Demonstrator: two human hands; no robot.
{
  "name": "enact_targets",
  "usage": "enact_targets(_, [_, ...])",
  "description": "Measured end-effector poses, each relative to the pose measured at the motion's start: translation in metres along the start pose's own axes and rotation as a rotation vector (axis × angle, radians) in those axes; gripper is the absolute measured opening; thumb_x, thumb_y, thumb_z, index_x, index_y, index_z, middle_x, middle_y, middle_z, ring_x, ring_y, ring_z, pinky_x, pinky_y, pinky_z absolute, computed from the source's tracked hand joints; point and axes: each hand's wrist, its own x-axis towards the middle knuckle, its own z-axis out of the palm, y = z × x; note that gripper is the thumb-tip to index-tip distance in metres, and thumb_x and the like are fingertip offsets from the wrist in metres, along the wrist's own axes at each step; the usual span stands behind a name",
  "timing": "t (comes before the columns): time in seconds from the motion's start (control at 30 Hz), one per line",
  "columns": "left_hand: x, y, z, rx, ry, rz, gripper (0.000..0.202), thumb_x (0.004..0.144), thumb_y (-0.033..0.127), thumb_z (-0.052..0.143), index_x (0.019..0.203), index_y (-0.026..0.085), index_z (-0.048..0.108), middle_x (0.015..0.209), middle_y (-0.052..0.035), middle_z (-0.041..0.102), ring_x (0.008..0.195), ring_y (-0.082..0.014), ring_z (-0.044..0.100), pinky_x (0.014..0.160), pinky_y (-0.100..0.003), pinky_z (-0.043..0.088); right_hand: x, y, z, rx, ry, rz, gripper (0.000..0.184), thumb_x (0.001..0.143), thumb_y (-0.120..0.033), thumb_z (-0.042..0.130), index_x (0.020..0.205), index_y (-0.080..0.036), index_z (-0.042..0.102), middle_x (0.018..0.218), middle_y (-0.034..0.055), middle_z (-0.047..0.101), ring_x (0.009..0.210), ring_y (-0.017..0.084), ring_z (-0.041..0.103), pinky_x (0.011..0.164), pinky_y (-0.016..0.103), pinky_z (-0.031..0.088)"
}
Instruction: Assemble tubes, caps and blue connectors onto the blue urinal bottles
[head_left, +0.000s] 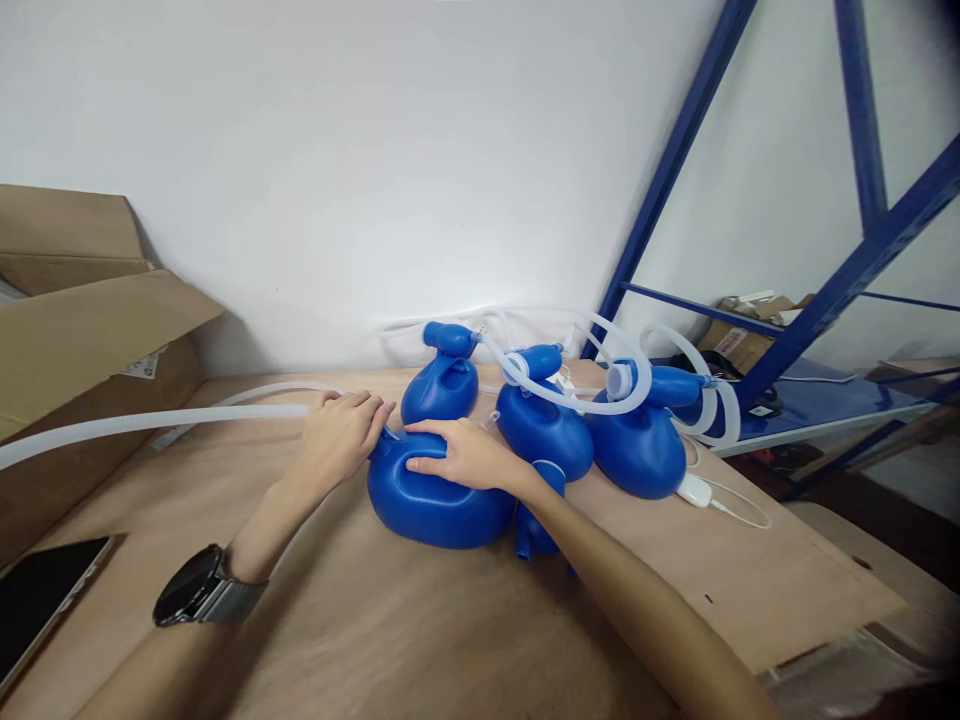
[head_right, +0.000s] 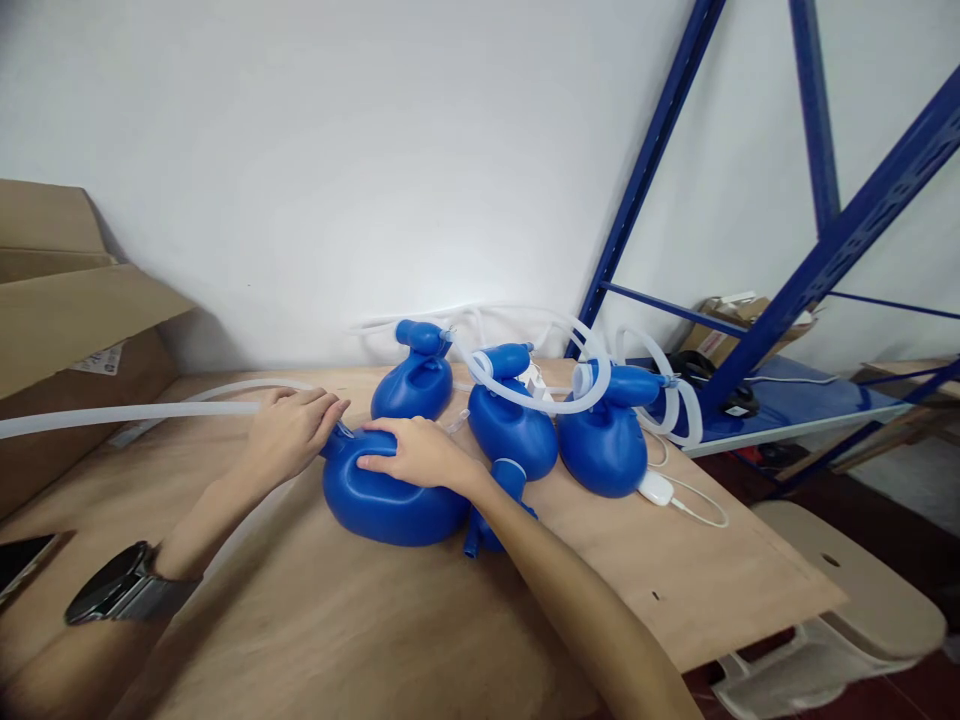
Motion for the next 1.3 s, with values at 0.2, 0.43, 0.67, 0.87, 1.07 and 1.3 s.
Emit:
enact_targets(0.2, [-0.001, -0.012, 0.01, -0.19, 0.087, 0.043, 0.045, 0.106, 0.037, 0.033, 0.073, 0.021, 0.059, 0.073, -0.0048, 0.071, 0.074, -0.022, 0.066, 0.082, -0.039, 0.042, 0.001, 0.003, 0.0, 0.013, -0.007, -0.013, 0.051, 0.093, -0.051, 0.071, 0.14, -0.031, 0.067, 0.141, 0.0036, 0.07, 0.132, 0.031, 0.065, 0.115, 0.049, 0.048])
enact_targets(0.43, [-0.002, -0.013, 0.004, -0.308, 0.077, 0.095, 0.031, 0.1, 0.037, 0.05, 0.077, 0.022, 0.063, 0.081, -0.0011, 0.074, 0.079, -0.0187, 0.068, 0.08, -0.035, 0.041, -0.002, 0.004, -0.008, 0.014, -0.105, -0.091, 0.053, 0.102, -0.048, 0.061, 0.153, -0.04, 0.051, 0.146, -0.0008, 0.066, 0.132, 0.028, 0.063, 0.113, 0.045, 0.047])
enact_targets(0.67, [-0.003, -0.006, 0.001, -0.239, -0.025, -0.005, 0.031, 0.1, 0.039, 0.047, 0.087, 0.022, 0.069, 0.095, -0.0041, 0.075, 0.093, -0.024, 0.069, 0.083, -0.038, 0.04, -0.003, -0.005, -0.01, -0.342, -0.145, -0.117, 0.042, 0.109, -0.045, 0.049, 0.15, -0.041, 0.056, 0.106, 0.0036, 0.067, 0.09, 0.019, 0.066, 0.084, 0.032, 0.051])
enact_targets(0.87, [0.0, -0.004, -0.004, -0.312, -0.098, -0.044, 0.032, 0.097, 0.047, 0.05, 0.089, 0.023, 0.07, 0.097, -0.0036, 0.073, 0.093, -0.0244, 0.067, 0.084, -0.039, 0.041, -0.005, -0.015, -0.013, -0.427, -0.157, -0.101, 0.042, 0.109, -0.046, 0.047, 0.15, -0.041, 0.056, 0.098, 0.0027, 0.066, 0.082, 0.018, 0.063, 0.072, 0.028, 0.045])
enact_targets(1.07, [0.003, 0.0, -0.007, -0.492, -0.098, -0.187, 0.022, 0.09, 0.044, 0.053, 0.096, 0.024, 0.06, 0.09, -0.0011, 0.069, 0.079, -0.0215, 0.062, 0.074, -0.035, 0.042, -0.005, -0.021, -0.015, -0.41, -0.179, -0.085, 0.044, 0.109, -0.046, 0.048, 0.152, -0.04, 0.054, 0.096, 0.0037, 0.071, 0.088, 0.022, 0.067, 0.076, 0.031, 0.046])
enact_targets(1.3, [0.003, 0.007, -0.002, -0.587, -0.03, -0.353, 0.017, 0.084, 0.035, 0.054, 0.094, 0.027, 0.042, 0.088, 0.0018, 0.065, 0.064, -0.0176, 0.055, 0.065, -0.033, 0.04, -0.005, -0.023, -0.016, -0.383, -0.2, -0.044, 0.045, 0.109, -0.046, 0.046, 0.154, -0.042, 0.051, 0.113, 0.0044, 0.078, 0.102, 0.027, 0.072, 0.083, 0.036, 0.05])
